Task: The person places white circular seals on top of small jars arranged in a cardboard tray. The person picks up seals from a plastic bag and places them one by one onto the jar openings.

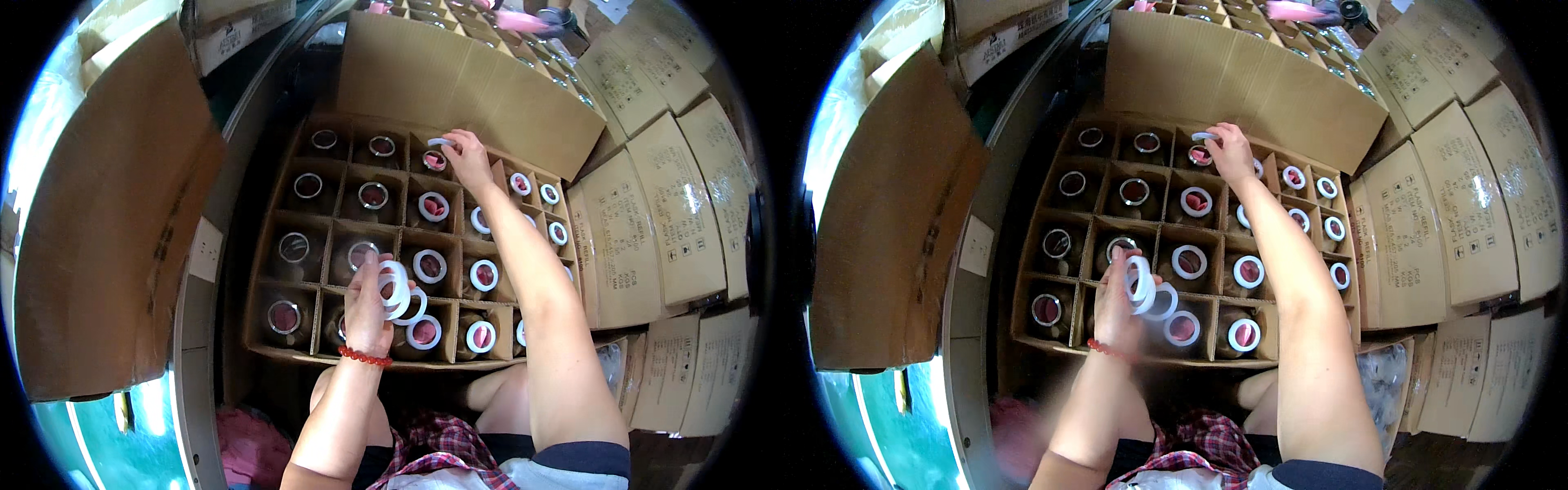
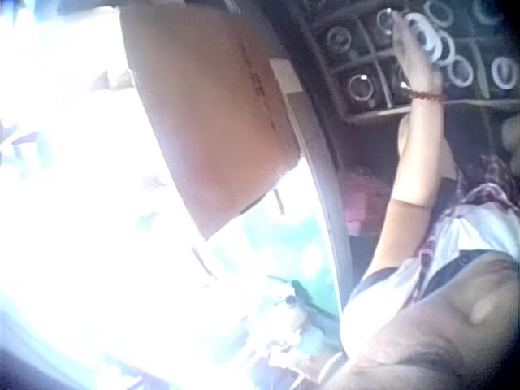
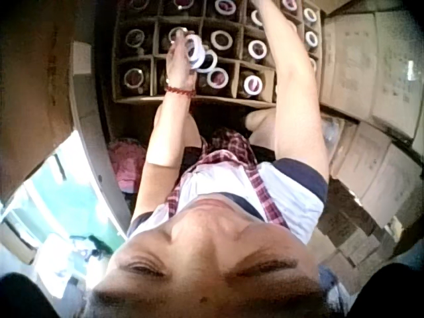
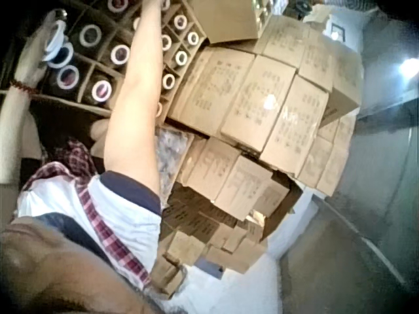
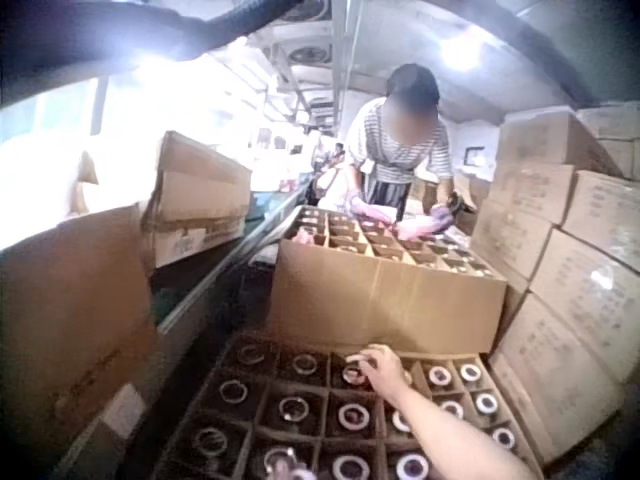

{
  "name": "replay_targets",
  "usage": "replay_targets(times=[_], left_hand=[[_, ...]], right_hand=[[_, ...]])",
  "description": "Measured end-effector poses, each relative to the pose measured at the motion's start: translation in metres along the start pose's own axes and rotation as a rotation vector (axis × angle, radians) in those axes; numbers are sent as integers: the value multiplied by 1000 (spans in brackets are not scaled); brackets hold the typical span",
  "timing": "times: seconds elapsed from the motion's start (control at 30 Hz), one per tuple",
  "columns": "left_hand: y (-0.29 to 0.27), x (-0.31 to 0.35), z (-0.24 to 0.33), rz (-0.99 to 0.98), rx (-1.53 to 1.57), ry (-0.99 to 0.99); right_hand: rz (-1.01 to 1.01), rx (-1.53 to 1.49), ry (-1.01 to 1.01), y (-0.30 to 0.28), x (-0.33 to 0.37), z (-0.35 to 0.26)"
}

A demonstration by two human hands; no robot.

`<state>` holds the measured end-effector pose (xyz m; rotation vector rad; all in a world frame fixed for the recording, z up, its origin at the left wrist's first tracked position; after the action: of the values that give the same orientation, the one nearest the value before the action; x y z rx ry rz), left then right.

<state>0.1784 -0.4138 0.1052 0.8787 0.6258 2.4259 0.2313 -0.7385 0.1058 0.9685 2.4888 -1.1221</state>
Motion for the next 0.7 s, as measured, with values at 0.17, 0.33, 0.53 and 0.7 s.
replay_targets(times=[0.17, 0.33, 0.53, 0.7], left_hand=[[-10, 12, 8, 58, 95, -27], [-4, 31, 39, 52, 205, 91], [28, 14, 87, 111, 45, 229], [-5, -31, 65, 184, 189, 209]], right_hand=[[-308, 277, -58, 21, 28, 12], [-445, 439, -83, 10, 30, 0], [-513, 324, -29, -3, 18, -1], [-541, 330, 97, -7, 4, 5]])
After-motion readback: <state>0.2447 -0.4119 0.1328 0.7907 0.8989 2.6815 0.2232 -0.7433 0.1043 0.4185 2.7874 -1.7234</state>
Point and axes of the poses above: each hand's wrist, its own x-axis away from the middle knuckle, its own y-axis out of the palm, z = x × y, the point moved 3 cm from there along -x, towards the middle knuckle, and after that the axes turned 14 degrees about -x, right-handed, at the moved point
